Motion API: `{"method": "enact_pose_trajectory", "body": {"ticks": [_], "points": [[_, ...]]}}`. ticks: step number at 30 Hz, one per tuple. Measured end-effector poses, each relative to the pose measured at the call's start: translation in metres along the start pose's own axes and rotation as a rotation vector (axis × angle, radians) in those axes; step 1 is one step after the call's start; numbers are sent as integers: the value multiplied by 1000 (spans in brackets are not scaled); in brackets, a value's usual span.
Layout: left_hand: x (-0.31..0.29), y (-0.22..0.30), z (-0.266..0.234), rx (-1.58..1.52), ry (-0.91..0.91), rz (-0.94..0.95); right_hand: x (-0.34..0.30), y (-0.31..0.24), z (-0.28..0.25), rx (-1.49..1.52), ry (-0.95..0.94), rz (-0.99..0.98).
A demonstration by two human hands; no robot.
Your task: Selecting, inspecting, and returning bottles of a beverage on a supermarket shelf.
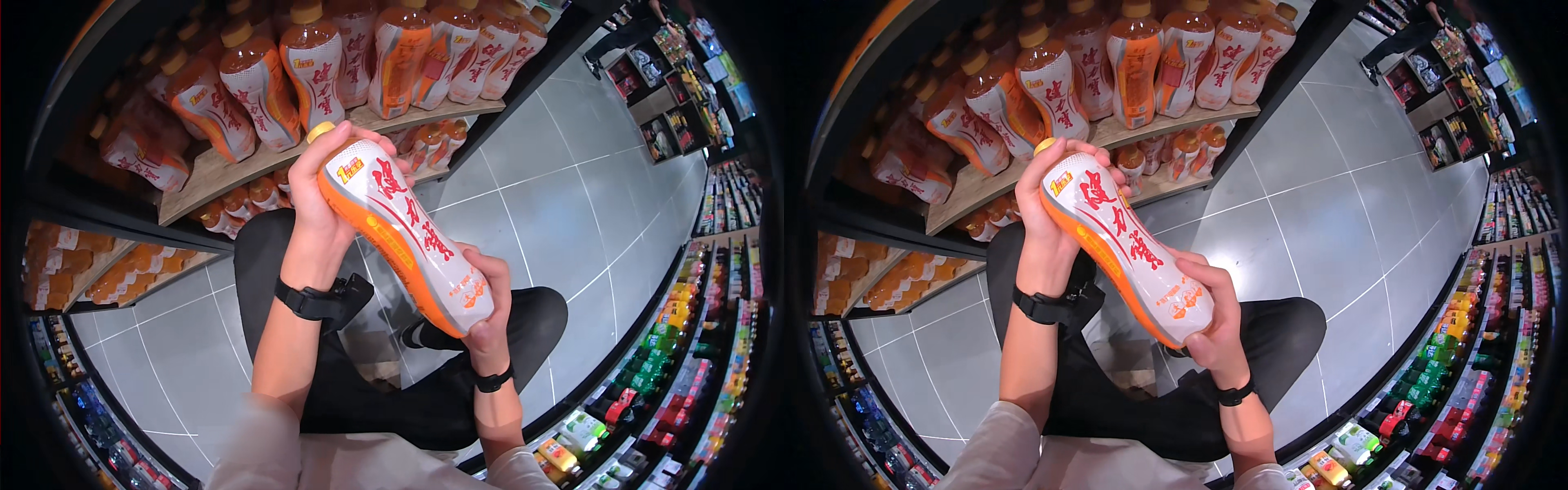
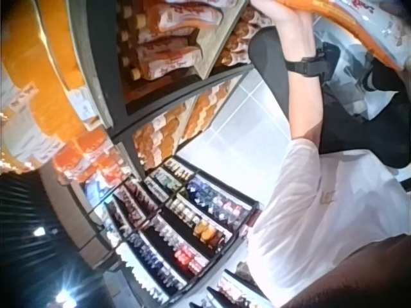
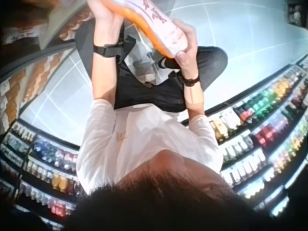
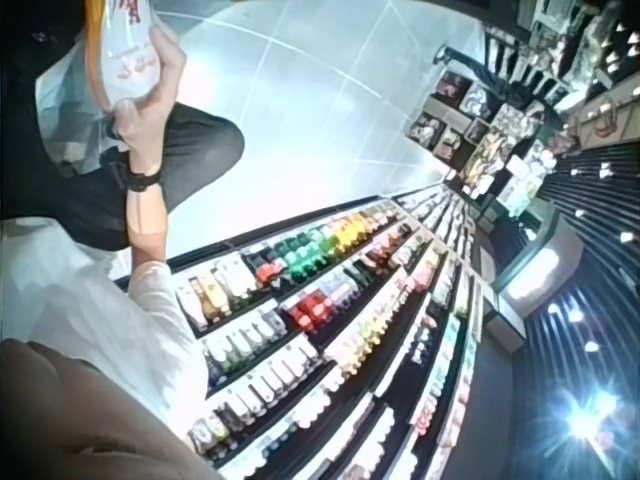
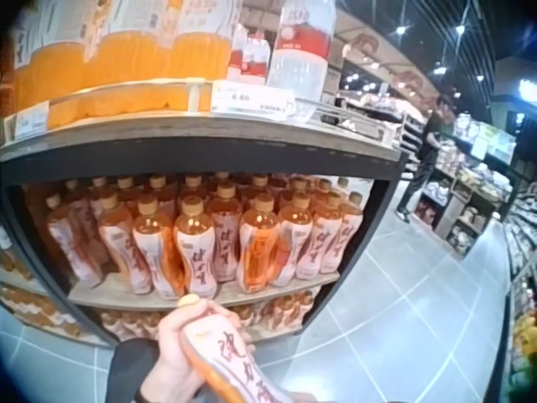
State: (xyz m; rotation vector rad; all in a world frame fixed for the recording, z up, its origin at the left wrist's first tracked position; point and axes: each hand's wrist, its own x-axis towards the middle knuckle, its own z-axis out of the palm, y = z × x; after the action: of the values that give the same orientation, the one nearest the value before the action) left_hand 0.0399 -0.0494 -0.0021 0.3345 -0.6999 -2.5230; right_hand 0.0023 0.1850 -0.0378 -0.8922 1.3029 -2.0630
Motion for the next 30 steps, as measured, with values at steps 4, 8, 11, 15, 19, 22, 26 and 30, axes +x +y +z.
{"method": "enact_pose_trajectory", "body": {"ticks": [4, 8, 11, 15, 19, 22, 26, 30], "points": [[1, 2, -1, 2, -12, 7, -1, 0, 1, 11, 19, 39], [1, 4, -6, -37, -47, -6, 3, -8, -3, 45, -56, 58], [1, 5, -10, -77, -72, -25, 5, -12, -6, 88, -198, 66], [1, 5, -14, -239, -187, -37, 8, -15, -4, 66, -275, 50], [2, 6, -9, -165, -126, -17, 6, -16, -4, 48, -216, 66], [-1, 8, -6, -104, -103, 1, 5, -15, -3, 63, -187, 59], [-3, 9, -8, -77, -92, 23, 4, -11, -1, 77, -172, 32], [-4, 11, -6, -61, -97, 38, 3, -18, 3, 81, -170, 39]]}}
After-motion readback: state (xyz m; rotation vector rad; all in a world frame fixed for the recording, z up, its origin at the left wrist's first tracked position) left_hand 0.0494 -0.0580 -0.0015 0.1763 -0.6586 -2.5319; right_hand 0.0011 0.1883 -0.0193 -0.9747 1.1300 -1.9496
